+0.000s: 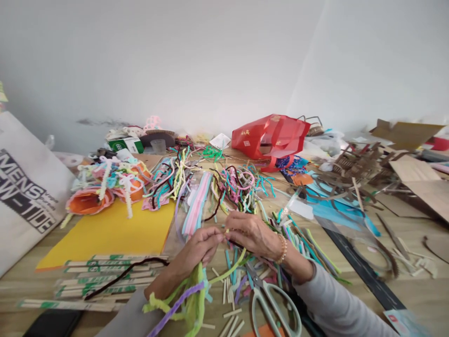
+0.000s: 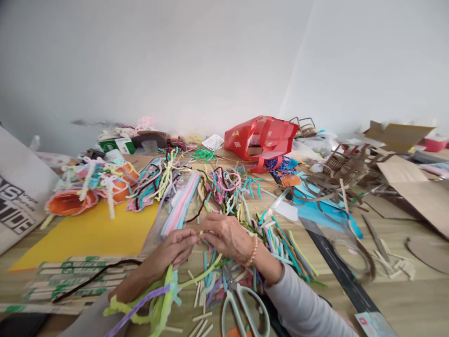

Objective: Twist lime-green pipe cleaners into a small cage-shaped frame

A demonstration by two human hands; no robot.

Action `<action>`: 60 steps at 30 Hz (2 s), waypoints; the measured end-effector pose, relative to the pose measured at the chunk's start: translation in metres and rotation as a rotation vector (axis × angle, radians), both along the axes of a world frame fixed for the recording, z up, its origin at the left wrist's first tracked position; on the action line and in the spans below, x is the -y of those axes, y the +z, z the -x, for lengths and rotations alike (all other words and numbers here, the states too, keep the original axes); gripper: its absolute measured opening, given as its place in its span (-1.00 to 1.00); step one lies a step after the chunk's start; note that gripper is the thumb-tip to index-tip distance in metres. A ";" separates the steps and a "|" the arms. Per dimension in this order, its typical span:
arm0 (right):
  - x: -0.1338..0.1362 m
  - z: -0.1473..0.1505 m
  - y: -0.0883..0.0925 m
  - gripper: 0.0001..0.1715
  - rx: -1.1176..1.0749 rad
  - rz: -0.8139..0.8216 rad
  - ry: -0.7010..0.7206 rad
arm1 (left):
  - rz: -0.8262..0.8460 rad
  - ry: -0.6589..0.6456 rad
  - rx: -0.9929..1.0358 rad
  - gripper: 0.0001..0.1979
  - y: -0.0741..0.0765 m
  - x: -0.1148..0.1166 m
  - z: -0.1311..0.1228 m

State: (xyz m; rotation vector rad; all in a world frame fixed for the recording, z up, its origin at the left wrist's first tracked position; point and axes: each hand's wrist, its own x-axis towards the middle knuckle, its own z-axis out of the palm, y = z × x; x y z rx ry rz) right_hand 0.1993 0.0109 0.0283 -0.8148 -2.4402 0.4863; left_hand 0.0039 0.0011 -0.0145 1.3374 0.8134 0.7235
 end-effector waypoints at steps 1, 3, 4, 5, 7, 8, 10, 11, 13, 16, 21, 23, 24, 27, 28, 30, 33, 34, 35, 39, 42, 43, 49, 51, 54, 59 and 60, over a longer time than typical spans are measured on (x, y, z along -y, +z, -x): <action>0.001 0.001 0.001 -0.82 -0.006 0.022 -0.039 | -0.023 0.006 -0.020 -0.74 0.000 0.000 0.000; 0.004 0.004 0.000 -0.79 -0.013 0.057 -0.124 | -0.084 0.028 -0.068 -0.74 0.002 0.002 -0.002; 0.005 0.006 0.000 -0.76 -0.010 0.070 -0.166 | -0.124 0.040 -0.096 -0.74 0.004 0.003 -0.002; 0.005 0.007 -0.001 -0.74 -0.004 0.085 -0.209 | -0.169 0.052 -0.129 -0.74 0.005 0.004 -0.003; 0.006 0.010 -0.003 -0.70 0.018 0.135 -0.286 | -0.272 0.074 -0.210 -0.74 0.009 0.008 -0.005; 0.006 0.011 -0.004 -0.69 0.027 0.172 -0.316 | -0.329 0.086 -0.255 -0.74 0.011 0.009 -0.006; 0.005 0.012 -0.004 -0.69 0.028 0.273 -0.343 | -0.432 0.113 -0.328 -0.74 0.013 0.012 -0.008; 0.005 0.012 -0.004 -0.69 0.020 0.334 -0.340 | -0.471 0.130 -0.355 -0.75 0.013 0.013 -0.009; 0.004 0.012 -0.004 -0.68 -0.022 0.451 -0.310 | -0.514 0.158 -0.385 -0.75 0.013 0.014 -0.010; 0.003 0.012 -0.009 -0.68 -0.119 0.555 -0.266 | -0.482 0.151 -0.368 -0.73 0.011 0.014 -0.010; 0.001 0.012 -0.017 -0.60 -0.281 0.614 -0.205 | -0.257 0.133 -0.216 -0.70 0.006 0.008 -0.006; 0.000 0.012 -0.016 -0.61 -0.356 0.625 -0.157 | -0.158 0.137 -0.124 -0.68 0.005 0.004 -0.003; 0.000 0.011 -0.015 -0.66 -0.382 0.613 -0.139 | -0.110 0.141 -0.074 -0.68 0.004 0.002 -0.002; 0.000 0.010 -0.011 -0.79 -0.356 0.465 -0.148 | 0.048 0.147 0.069 -0.71 0.002 -0.002 0.002; 0.000 0.009 -0.009 -0.81 -0.315 0.393 -0.155 | 0.094 0.146 0.107 -0.72 0.001 -0.004 0.002; -0.001 0.008 -0.008 -0.90 -0.230 0.251 -0.156 | 0.162 0.142 0.163 -0.74 -0.001 -0.005 0.003; -0.002 0.006 -0.008 -0.96 -0.141 0.099 -0.125 | 0.207 0.125 0.195 -0.75 -0.003 -0.006 0.002; -0.003 0.005 -0.007 -0.94 -0.110 0.066 -0.107 | 0.209 0.123 0.194 -0.75 -0.004 -0.006 0.002; -0.003 0.004 -0.007 -0.91 -0.074 0.040 -0.083 | 0.207 0.123 0.192 -0.75 -0.004 -0.006 0.001; -0.002 0.001 -0.005 -0.81 0.032 -0.029 -0.009 | 0.189 0.119 0.180 -0.74 -0.005 -0.005 0.000; -0.002 0.000 -0.003 -0.81 -0.015 -0.020 0.028 | 0.168 0.095 0.142 -0.73 -0.005 -0.003 0.000; -0.002 0.000 -0.003 -0.81 -0.044 0.001 0.052 | 0.159 0.081 0.125 -0.73 -0.005 -0.002 0.001; -0.003 0.000 -0.004 -0.85 -0.173 0.152 0.040 | 0.049 -0.018 0.029 -0.72 -0.001 0.000 0.003; -0.001 0.001 -0.004 -0.85 -0.172 0.190 0.003 | -0.007 -0.001 -0.021 -0.71 0.001 0.001 0.002; 0.000 0.002 -0.004 -0.84 -0.162 0.304 -0.051 | -0.078 0.037 -0.105 -0.69 0.004 0.003 -0.001; -0.001 0.005 -0.012 -0.88 -0.215 0.550 -0.164 | -0.313 0.074 -0.272 -0.72 0.006 0.007 -0.007; -0.001 0.006 -0.013 -0.88 -0.230 0.588 -0.172 | -0.340 0.084 -0.281 -0.72 0.006 0.007 -0.007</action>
